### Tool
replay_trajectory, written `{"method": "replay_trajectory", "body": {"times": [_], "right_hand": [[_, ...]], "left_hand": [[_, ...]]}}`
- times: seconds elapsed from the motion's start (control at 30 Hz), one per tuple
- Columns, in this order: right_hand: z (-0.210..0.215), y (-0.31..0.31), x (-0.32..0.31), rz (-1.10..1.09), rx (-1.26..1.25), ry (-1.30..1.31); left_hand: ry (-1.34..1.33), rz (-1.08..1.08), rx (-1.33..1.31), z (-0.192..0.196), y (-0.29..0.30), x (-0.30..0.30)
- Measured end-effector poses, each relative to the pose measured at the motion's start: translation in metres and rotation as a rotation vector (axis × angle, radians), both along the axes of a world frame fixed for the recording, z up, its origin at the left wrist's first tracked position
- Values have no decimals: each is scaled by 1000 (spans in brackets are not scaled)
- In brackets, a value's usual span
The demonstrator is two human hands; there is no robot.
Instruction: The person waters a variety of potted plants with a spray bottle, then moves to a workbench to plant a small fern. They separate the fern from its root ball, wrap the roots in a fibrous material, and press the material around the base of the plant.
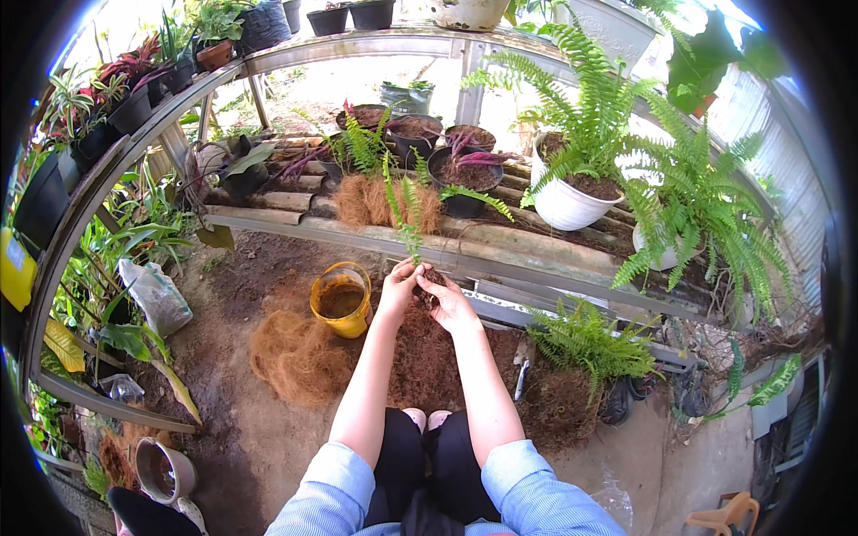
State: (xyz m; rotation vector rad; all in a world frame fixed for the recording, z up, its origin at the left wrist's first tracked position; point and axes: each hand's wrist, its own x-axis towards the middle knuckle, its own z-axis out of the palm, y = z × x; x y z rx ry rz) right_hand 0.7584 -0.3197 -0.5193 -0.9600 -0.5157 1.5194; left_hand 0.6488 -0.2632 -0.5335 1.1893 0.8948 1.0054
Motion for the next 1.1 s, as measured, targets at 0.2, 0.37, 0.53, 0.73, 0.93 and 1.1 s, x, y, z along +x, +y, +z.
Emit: {"method": "replay_trajectory", "body": {"times": [0.2, 0.37, 0.53, 0.73, 0.93, 1.1], "right_hand": [[1, 0, 4, 32, 82, 132], [-14, 9, 8, 55, 117, 189], [-17, 13, 7, 24, 67, 226], [-28, 20, 12, 76, 52, 356], [-30, 22, 13, 105, 14, 342], [-26, 14, 16, 119, 31, 305]], "left_hand": [[-269, -138, -148, -5, 4, -1], [-338, -214, -234, -22, 17, -2], [-498, -148, -284, -13, 9, 5], [-795, -206, -435, -5, -2, 19], [-875, -192, -473, -11, 3, 27], [-860, -96, -498, -12, 2, 34]]}}
